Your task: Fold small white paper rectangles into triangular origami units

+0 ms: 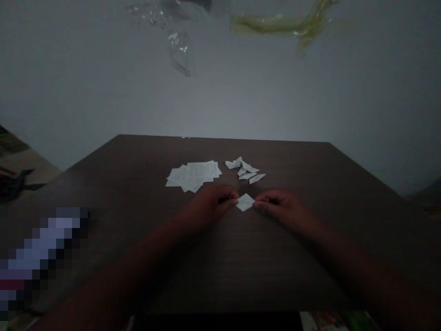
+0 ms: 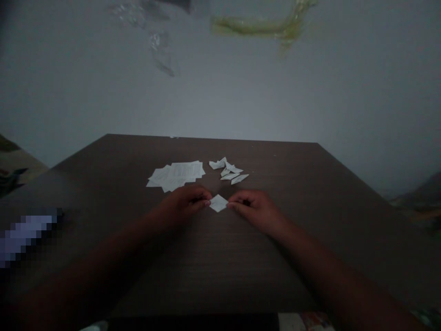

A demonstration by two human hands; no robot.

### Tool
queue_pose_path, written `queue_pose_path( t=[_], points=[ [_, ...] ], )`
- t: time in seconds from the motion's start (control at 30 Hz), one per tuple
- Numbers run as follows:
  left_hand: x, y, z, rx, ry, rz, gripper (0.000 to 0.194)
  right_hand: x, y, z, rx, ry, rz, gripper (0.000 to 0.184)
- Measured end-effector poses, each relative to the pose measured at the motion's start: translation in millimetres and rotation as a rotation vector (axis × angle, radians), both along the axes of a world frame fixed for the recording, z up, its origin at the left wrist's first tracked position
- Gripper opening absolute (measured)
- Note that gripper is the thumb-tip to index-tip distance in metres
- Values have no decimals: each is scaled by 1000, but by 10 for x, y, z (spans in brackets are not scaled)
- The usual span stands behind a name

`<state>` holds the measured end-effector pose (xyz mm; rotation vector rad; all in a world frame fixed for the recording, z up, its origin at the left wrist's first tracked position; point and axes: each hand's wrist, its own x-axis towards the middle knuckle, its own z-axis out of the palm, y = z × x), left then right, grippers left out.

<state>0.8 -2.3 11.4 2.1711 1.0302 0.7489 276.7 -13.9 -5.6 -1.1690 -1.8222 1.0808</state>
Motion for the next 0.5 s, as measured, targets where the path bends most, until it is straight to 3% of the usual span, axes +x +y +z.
queue_pose_path(
  t=[0.1,0.27,0.5],
  points=[
    [21,8,-47,99,4,20,16,-58,1,-80,-73,48,-81,25],
    [69,-54,-93,115,-38,82,22,-163,-59,-174,-115,260,-148,33],
    [97,-133,-122,223,-187,123,12,-244,-174,-187,-48,390,-232,25]
  ],
)
